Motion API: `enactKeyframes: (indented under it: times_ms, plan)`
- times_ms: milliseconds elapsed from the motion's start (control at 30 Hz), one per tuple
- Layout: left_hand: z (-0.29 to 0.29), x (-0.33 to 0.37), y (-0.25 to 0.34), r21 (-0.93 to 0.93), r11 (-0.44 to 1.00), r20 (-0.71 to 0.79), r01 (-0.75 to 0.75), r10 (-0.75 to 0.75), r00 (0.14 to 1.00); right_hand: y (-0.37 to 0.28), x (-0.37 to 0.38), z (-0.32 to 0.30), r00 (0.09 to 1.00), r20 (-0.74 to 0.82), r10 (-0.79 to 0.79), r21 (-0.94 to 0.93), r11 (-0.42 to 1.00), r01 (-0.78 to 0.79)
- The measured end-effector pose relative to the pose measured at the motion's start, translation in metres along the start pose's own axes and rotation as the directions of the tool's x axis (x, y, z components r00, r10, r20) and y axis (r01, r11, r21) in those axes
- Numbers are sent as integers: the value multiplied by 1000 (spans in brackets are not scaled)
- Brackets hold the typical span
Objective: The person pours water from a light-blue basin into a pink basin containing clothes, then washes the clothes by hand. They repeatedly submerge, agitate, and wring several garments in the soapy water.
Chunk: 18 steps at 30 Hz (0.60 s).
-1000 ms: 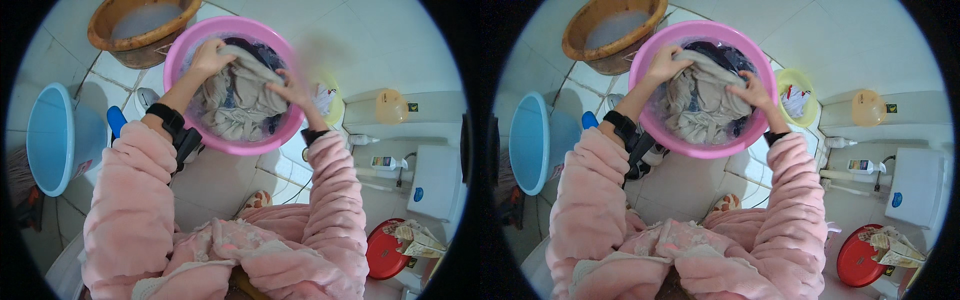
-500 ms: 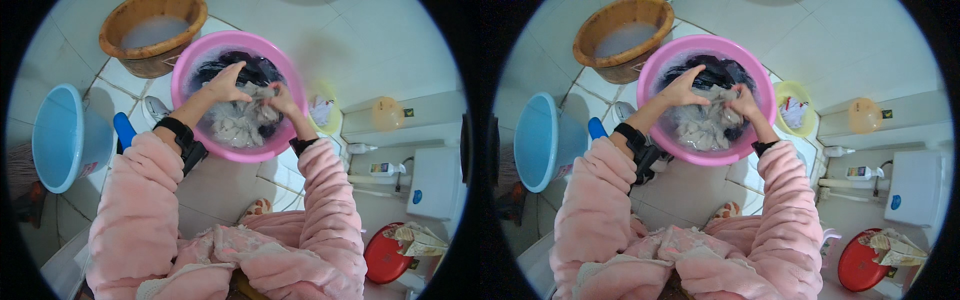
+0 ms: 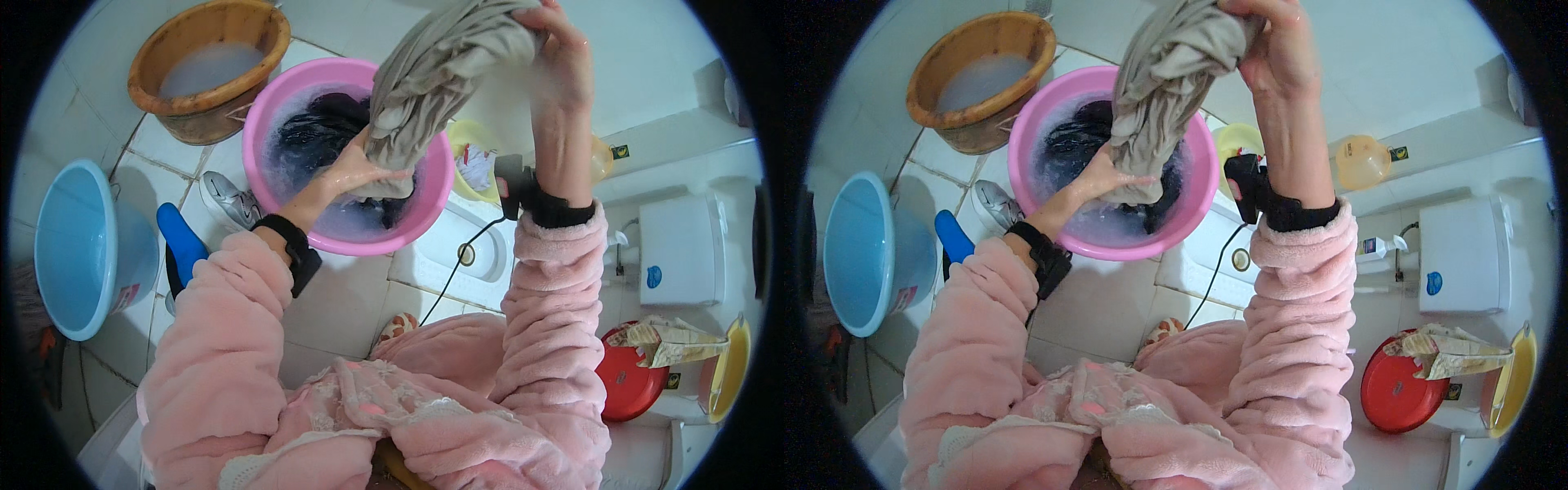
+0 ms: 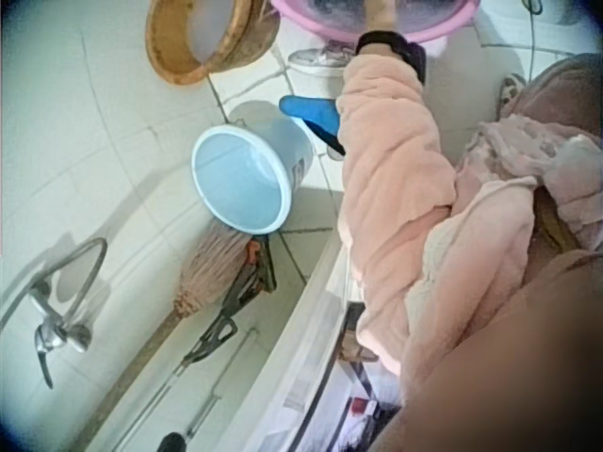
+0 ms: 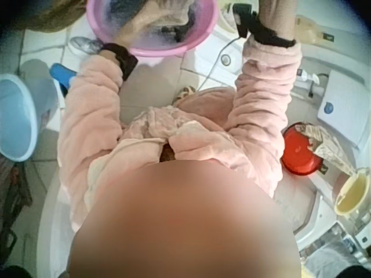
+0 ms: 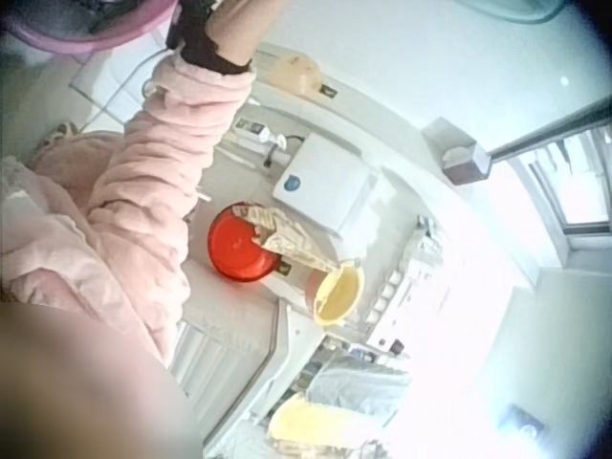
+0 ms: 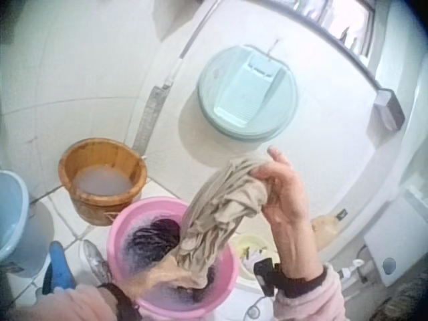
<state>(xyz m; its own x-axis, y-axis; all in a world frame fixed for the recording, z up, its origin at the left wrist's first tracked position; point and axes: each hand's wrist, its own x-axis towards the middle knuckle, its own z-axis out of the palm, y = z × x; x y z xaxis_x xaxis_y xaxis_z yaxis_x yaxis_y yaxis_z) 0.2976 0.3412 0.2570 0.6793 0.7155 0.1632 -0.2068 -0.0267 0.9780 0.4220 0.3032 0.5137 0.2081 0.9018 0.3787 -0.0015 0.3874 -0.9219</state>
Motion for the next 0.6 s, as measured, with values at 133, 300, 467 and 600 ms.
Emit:
enactKeyframes:
  times_ms: [133, 300, 467, 600]
  plan:
    - [10, 13, -2, -581, 811, -137, 71, -183, 973, -4, -4, -2, 979, -173, -106, 185, 973, 138]
    - [-27, 28, 23, -833, 544, -246, -99, -203, 948, 33, -41, -56, 982, -187, -23, 279, 957, 75]
    - [-50, 38, 63, -761, 595, -494, -260, -271, 826, 150, -92, -96, 865, 0, 502, 263, 834, -484]
    - [-43, 41, 87, -770, 583, -466, -260, -235, 853, 229, -104, -94, 548, 194, 814, 438, 428, -790]
